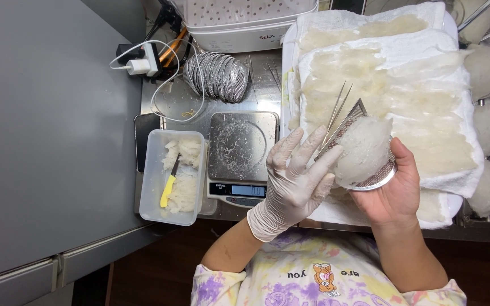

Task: The person fills metal mesh molds with a white fibrous material using gloved hands and tweezers. They weigh the filled molds on a digital scale, adjust the contents, and place them into a multi-tiered rack.

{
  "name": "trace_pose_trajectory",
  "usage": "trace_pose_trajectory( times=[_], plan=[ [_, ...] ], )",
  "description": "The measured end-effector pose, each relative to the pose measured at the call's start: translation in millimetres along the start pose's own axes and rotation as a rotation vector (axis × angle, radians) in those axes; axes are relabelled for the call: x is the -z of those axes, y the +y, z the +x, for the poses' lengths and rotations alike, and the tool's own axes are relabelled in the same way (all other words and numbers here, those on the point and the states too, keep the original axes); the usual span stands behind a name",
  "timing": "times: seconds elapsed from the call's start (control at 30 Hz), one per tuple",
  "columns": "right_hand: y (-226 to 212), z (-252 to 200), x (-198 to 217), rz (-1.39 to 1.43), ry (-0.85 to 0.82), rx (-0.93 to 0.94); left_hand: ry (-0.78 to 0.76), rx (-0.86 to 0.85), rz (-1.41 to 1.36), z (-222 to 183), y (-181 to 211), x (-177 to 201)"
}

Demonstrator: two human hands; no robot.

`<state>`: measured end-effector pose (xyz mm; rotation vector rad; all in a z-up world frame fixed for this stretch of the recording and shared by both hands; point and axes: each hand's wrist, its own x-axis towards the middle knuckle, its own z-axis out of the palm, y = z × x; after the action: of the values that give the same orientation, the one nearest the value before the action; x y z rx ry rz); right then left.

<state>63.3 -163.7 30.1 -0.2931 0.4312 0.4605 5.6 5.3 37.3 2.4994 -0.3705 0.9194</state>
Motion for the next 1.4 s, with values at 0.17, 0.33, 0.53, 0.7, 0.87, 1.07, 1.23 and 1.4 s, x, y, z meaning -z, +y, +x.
trace_pose_trajectory(
  times=[0.17, 0.33, 0.53, 0.7, 0.87, 1.07, 1.23, 1.4],
  plan=[
    [-5.0, -4.5, -6.2, -0.011, 0.011, -0.010, 0.068, 0.007, -0.053, -22.8, 0.8, 4.3],
    [-5.2, -8.1, -11.1, -0.051, 0.063, 0.036, 0.059, 0.100, 0.052, -60.5, -26.7, 55.6],
    [3.8, -1.5, 10.7, -0.003, -0.109, -0.016, 0.159, 0.528, 0.220, -104.6, -118.7, 150.2],
    [32.5, 4.7, 5.0, 0.086, -0.108, -0.120, -0.285, 0.731, 0.032, -156.5, -203.7, 149.0],
    [64.2, 2.8, -1.2, 0.021, -0.110, -0.173, -0.437, 0.345, 0.371, -201.3, -247.4, 93.4],
    [102.9, 3.5, -23.3, 0.030, -0.140, -0.275, -0.574, 0.039, 0.756, -206.6, -256.1, 67.8],
    [123.1, 5.1, -33.7, 0.040, -0.105, -0.280, -0.626, -0.033, 0.772, -209.7, -260.3, 53.6],
    [133.8, 5.8, -32.9, -0.278, 0.145, -0.103, -0.403, 0.667, 0.038, -169.8, -251.4, 113.3]
  ],
)
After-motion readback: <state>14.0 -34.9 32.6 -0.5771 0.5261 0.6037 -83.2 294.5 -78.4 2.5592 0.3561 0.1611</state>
